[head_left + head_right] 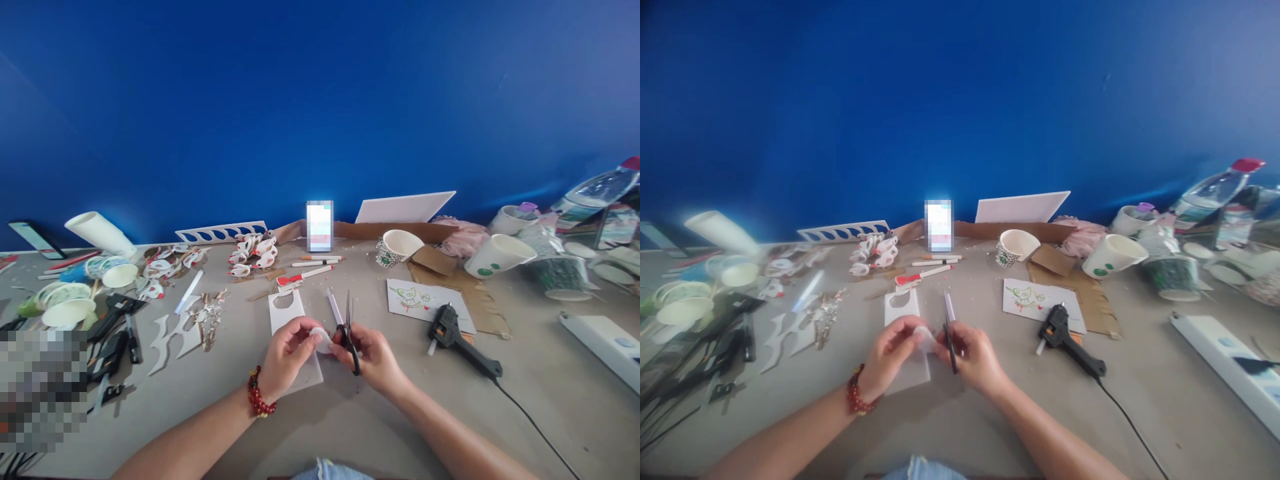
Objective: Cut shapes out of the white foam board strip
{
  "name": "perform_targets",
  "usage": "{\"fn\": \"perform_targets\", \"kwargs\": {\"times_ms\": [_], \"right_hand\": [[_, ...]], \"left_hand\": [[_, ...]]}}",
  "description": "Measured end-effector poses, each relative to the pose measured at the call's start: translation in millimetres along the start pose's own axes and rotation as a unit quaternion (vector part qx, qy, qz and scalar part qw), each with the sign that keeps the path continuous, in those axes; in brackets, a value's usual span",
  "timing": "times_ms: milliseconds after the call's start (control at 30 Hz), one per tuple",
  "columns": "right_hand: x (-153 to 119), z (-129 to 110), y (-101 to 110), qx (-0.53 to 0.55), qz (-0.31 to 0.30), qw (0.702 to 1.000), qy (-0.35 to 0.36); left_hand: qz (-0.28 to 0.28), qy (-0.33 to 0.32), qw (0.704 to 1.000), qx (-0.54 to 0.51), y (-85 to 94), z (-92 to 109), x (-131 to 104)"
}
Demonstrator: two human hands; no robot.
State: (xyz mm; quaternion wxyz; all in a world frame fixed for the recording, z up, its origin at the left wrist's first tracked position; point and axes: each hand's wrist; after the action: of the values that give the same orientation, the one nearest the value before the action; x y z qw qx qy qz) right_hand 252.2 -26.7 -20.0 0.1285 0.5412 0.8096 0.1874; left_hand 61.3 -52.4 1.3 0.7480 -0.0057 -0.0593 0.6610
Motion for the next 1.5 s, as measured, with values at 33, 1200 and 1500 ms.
{"fn": "perform_targets", "kwargs": {"times_ms": [33,1200,1500], "right_hand": [[-0.2,-1.2,0.9,-0.019,-0.002,1.0,0.005],[5.2,-2.6,29.7,-0.434,0.082,0.886,0.138],[3.4,-5.4,30.2,-0.456,0.103,0.869,0.163]], "left_hand": [[0.002,-0.005,1.0,-0.003,0.0,2.5,-0.4],[0.028,-0.205,0.968,0.143,28.5,8.9,9.6],[0.031,-0.183,0.974,0.129,28.4,7.4,10.0]]}}
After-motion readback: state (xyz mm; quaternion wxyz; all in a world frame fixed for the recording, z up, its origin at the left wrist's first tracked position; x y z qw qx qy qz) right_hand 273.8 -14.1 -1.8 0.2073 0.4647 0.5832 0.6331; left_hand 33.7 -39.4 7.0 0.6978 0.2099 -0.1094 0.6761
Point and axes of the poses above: each hand's wrist, its own x-axis towards the middle knuckle, its own y-axis out of the back of the hand, z = x × y, and after that the axes turned 9 degrees about -x, right-handed
